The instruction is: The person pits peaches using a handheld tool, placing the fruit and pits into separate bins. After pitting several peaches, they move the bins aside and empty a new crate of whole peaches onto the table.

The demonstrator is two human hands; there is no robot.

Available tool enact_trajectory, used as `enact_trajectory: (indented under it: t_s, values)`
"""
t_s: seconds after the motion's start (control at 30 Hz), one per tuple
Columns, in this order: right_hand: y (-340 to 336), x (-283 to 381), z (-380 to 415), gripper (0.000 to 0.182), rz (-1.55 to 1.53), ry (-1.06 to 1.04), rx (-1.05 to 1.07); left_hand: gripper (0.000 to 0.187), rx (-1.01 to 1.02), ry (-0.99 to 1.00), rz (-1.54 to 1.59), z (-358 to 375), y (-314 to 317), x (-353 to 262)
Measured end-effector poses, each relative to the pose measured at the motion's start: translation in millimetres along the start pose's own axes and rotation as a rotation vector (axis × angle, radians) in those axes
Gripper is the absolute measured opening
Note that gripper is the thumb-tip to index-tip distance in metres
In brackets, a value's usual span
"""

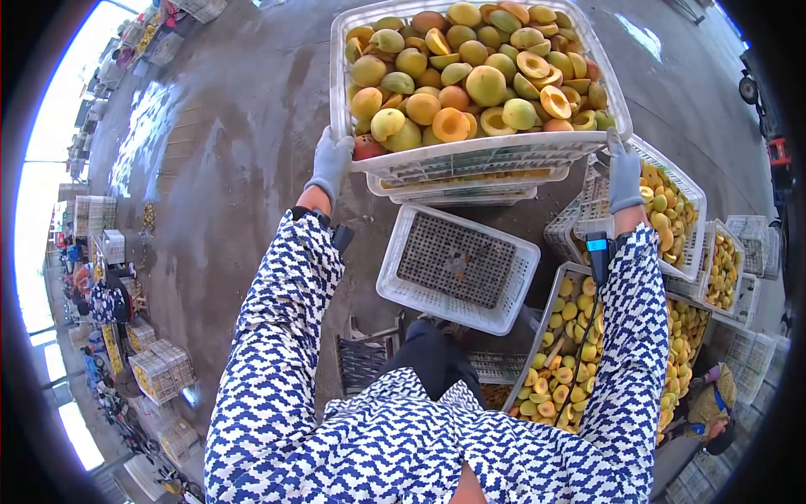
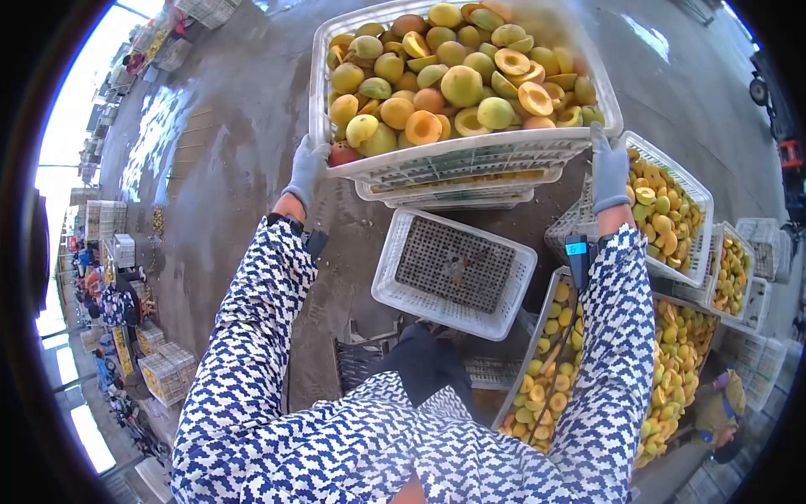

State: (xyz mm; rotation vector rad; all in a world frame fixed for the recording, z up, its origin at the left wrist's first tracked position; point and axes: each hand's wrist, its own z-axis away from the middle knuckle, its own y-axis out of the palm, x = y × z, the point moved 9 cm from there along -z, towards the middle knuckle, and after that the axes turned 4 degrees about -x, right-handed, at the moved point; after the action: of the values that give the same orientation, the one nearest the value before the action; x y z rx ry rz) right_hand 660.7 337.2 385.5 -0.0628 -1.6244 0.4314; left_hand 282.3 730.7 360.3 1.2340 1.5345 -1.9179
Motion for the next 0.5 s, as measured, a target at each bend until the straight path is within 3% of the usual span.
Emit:
enact_trajectory:
  t_s: [0.17,0.23,0.27,0.3,0.37,0.4,0.43,0.5]
  values:
    - [18,-5,1,0.047,-0.027,-0.043,0.011,0.033,0.036,0.000,0.122,-10,8,14]
    - [29,-11,9,0.050,-0.298,0.163,-0.024,0.032,0.047,-0.007,0.070,-6,6,5]
    - [29,1,8,0.050,-0.103,0.024,-0.013,0.033,0.044,-0.006,0.078,-5,6,3]
    - [32,1,10,0.050,-0.108,0.030,-0.024,0.033,0.043,-0.007,0.087,-2,6,2]
    - [41,-15,16,0.052,-0.323,0.249,-0.079,0.035,0.054,-0.014,0.128,-1,6,2]
    - [50,-13,14,0.051,-0.405,0.187,-0.116,0.035,0.079,-0.009,0.098,-5,8,11]
    - [53,-22,20,0.052,-0.358,0.255,-0.100,0.035,0.102,-0.001,0.069,-11,10,19]
    - [59,-20,31,0.052,-0.463,0.244,-0.263,0.035,0.133,0.003,0.124,-19,9,11]
